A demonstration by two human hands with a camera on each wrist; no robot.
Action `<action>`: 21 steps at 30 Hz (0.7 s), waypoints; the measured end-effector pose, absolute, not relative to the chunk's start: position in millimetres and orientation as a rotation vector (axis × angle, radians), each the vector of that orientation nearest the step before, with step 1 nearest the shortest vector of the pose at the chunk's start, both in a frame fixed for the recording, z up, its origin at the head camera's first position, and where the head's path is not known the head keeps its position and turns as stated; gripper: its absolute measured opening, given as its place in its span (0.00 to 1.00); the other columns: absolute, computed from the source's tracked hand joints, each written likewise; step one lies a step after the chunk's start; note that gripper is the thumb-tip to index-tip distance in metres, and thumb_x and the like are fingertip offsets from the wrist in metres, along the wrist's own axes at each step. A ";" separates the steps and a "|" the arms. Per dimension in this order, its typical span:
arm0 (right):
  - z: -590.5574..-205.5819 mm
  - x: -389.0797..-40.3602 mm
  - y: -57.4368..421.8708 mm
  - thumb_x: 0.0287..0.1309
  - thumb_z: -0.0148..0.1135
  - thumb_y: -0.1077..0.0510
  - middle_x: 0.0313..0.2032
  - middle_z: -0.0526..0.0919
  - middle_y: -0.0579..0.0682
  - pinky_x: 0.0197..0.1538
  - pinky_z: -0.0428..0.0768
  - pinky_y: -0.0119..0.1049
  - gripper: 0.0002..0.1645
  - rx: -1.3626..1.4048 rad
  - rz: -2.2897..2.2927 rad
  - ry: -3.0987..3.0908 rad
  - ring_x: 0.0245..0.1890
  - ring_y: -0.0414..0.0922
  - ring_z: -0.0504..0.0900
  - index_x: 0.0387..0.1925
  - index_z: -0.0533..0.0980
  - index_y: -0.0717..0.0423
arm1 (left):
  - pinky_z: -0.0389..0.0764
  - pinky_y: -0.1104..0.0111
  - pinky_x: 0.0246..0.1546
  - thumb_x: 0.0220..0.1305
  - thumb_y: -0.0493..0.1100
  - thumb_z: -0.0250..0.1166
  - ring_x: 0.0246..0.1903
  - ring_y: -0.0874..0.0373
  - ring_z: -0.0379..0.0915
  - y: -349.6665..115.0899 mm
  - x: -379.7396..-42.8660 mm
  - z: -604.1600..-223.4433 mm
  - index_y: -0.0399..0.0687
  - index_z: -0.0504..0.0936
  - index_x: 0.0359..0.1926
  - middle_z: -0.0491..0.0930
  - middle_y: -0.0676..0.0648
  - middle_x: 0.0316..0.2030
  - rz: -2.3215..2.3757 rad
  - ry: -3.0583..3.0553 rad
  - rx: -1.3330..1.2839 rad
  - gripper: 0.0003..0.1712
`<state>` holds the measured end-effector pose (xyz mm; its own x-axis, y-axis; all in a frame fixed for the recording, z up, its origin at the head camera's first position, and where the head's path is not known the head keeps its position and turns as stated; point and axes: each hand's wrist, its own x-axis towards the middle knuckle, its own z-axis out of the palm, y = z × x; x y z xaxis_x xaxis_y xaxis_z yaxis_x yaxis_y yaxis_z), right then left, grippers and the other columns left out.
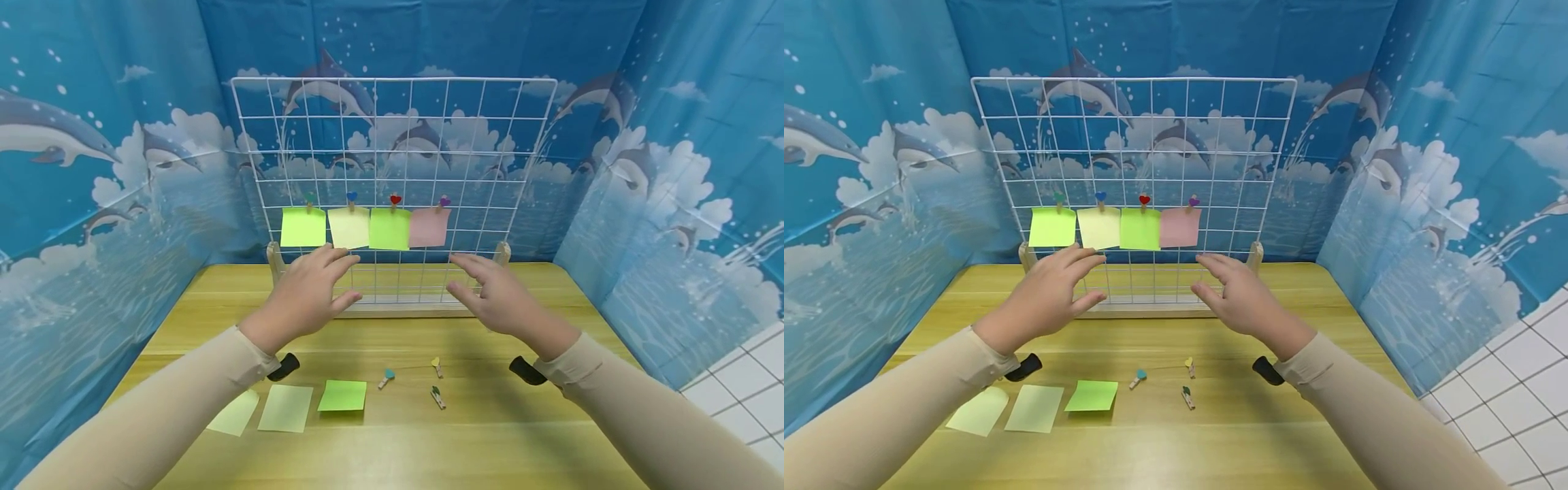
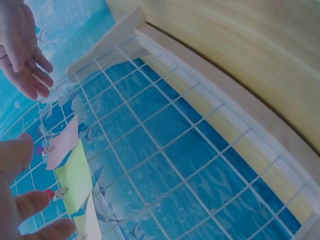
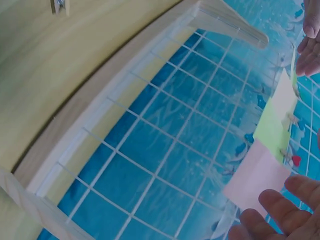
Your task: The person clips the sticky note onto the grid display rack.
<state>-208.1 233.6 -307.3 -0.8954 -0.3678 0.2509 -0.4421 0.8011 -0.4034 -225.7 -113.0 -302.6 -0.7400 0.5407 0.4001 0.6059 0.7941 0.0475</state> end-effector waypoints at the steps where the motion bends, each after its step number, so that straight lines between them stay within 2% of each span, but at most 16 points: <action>1: -309.4 -206.9 233.1 0.80 0.54 0.42 0.80 0.62 0.60 0.74 0.67 0.67 0.39 0.639 0.696 -2.835 0.78 0.64 0.62 0.81 0.60 0.54 | 0.71 0.38 0.70 0.73 0.62 0.66 0.75 0.36 0.66 -114.3 -224.4 -303.8 0.51 0.74 0.75 0.74 0.41 0.71 -0.246 -2.622 -0.868 0.37; 5: -317.6 -203.1 231.6 0.79 0.56 0.43 0.81 0.60 0.57 0.76 0.62 0.67 0.39 0.651 0.710 -2.848 0.81 0.62 0.59 0.82 0.60 0.52 | 0.69 0.37 0.72 0.72 0.62 0.67 0.76 0.35 0.64 -119.8 -220.0 -308.6 0.50 0.73 0.75 0.73 0.40 0.72 -0.257 -2.637 -0.880 0.38; 10: -327.5 -199.2 229.5 0.79 0.57 0.44 0.82 0.59 0.55 0.76 0.63 0.66 0.37 0.679 0.708 -2.856 0.81 0.62 0.58 0.81 0.62 0.50 | 0.67 0.37 0.72 0.72 0.61 0.67 0.76 0.34 0.63 -127.6 -213.9 -314.4 0.50 0.73 0.75 0.73 0.39 0.72 -0.258 -2.644 -0.887 0.38; 21: -350.8 -196.5 226.9 0.77 0.60 0.45 0.80 0.61 0.59 0.74 0.64 0.69 0.34 0.748 0.616 -2.859 0.79 0.66 0.61 0.78 0.68 0.48 | 0.66 0.35 0.72 0.70 0.62 0.69 0.77 0.34 0.61 -147.6 -201.3 -333.7 0.48 0.72 0.75 0.73 0.39 0.72 -0.289 -2.715 -0.847 0.41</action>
<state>-196.5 226.9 -350.8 -0.8702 -0.4424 0.2172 -0.4925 0.7947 -0.3549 -201.3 -147.6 -333.7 -0.7880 0.5235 0.3239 0.5800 0.8077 0.1057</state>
